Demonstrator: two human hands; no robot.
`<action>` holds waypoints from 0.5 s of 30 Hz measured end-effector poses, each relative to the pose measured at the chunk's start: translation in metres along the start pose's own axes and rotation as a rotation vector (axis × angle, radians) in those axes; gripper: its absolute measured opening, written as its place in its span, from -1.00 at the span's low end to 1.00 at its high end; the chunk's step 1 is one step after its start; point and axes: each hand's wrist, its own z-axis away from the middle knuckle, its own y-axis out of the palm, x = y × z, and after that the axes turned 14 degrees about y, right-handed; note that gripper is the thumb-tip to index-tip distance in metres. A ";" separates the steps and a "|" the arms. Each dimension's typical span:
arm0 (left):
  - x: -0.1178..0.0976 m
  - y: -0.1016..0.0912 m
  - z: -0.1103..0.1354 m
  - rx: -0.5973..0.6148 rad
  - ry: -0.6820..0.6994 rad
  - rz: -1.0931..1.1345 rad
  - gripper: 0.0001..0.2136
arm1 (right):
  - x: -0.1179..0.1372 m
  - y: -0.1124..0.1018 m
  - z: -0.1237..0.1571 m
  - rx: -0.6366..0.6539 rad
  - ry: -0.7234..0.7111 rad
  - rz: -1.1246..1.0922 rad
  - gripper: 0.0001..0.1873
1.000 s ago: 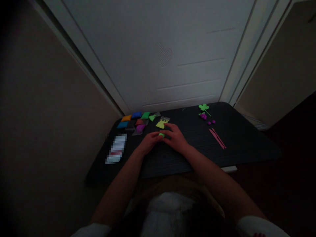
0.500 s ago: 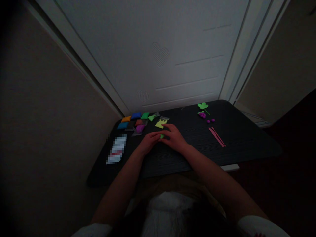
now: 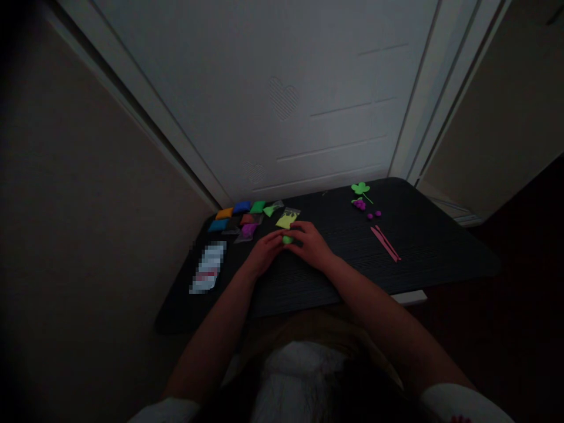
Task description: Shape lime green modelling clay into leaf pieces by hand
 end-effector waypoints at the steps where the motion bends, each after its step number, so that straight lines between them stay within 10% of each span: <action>1: 0.000 -0.001 -0.001 -0.032 0.010 0.011 -0.67 | -0.002 0.000 0.000 0.013 0.017 0.013 -0.66; 8: 0.003 -0.015 -0.007 -0.286 0.098 -0.102 -0.68 | -0.007 -0.003 0.002 0.215 0.034 0.249 -0.67; 15: 0.009 -0.014 -0.008 -0.239 0.111 -0.322 -0.71 | -0.001 -0.007 0.007 0.233 0.060 0.208 -0.70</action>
